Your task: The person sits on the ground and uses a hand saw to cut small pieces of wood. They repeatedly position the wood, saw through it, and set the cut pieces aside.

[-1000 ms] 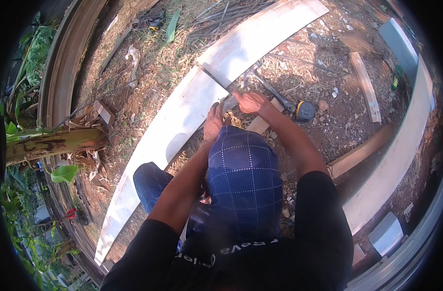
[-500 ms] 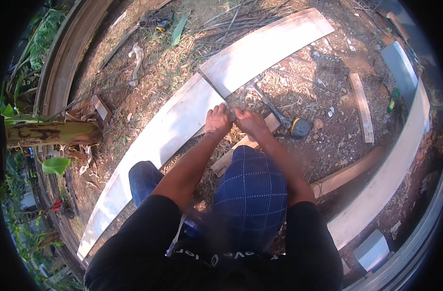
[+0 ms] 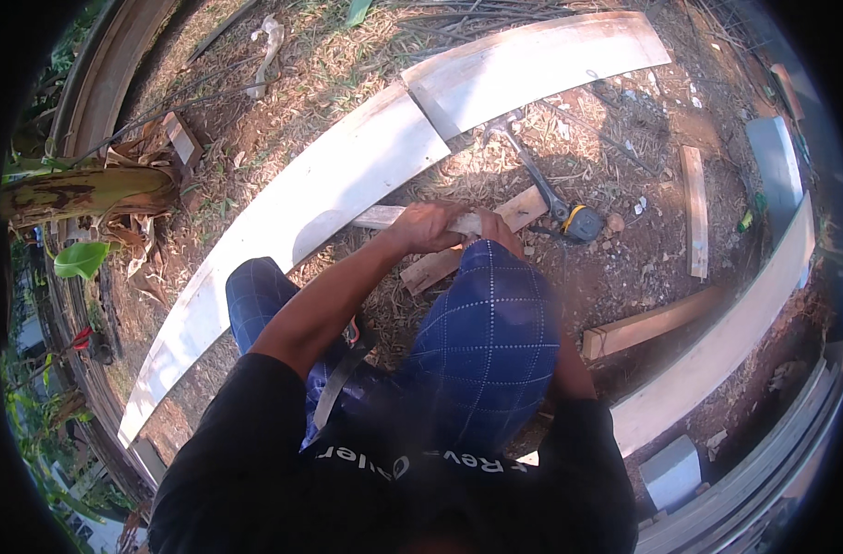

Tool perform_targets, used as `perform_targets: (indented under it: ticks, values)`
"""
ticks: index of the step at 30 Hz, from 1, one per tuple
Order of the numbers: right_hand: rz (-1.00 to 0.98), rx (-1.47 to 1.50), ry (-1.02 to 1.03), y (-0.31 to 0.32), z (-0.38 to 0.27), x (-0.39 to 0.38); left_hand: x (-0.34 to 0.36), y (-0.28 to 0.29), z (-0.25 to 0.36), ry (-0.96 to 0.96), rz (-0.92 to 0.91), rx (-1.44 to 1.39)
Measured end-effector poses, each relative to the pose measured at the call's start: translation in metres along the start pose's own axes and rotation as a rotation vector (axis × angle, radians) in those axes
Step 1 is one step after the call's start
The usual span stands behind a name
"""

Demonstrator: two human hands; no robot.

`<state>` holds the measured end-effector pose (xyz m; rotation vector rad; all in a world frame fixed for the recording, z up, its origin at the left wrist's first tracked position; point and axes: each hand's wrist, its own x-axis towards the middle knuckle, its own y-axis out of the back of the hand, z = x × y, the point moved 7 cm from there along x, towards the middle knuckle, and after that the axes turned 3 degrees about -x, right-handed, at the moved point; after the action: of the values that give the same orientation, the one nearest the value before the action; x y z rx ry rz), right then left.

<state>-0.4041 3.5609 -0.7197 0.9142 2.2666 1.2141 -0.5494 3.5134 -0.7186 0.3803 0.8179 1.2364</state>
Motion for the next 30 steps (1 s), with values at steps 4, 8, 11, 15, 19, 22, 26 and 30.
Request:
perform_targets:
  ticks: [4,8,11,15,19,22,26,30]
  values:
    - [-0.130,0.103,-0.040,0.001,0.019,-0.024,-0.005,-0.024,0.022,-0.130,-0.071,-0.115]
    - [-0.274,0.186,-0.043,-0.009,0.015,-0.026,-0.013,-0.042,0.005,-0.074,-0.071,-0.123]
    - [-0.269,0.171,-0.089,0.002,0.021,-0.036,-0.007,-0.042,0.011,-0.078,-0.046,-0.060]
    - [-0.086,0.117,0.027,0.007,0.016,-0.038,-0.011,-0.041,0.009,-0.022,-0.004,-0.013]
    - [-0.070,0.121,0.026,0.008,0.015,-0.038,-0.012,-0.038,0.011,-0.024,0.031,-0.025]
    - [-0.106,0.101,-0.004,0.007,0.018,-0.038,-0.013,-0.039,0.011,0.008,0.016,0.000]
    - [-0.203,0.357,-0.092,0.008,0.024,-0.044,-0.018,-0.037,0.018,-0.080,0.094,-0.021]
    - [-0.162,0.869,-0.386,0.042,0.089,-0.047,-0.028,-0.001,0.052,-0.049,0.163,-0.299]
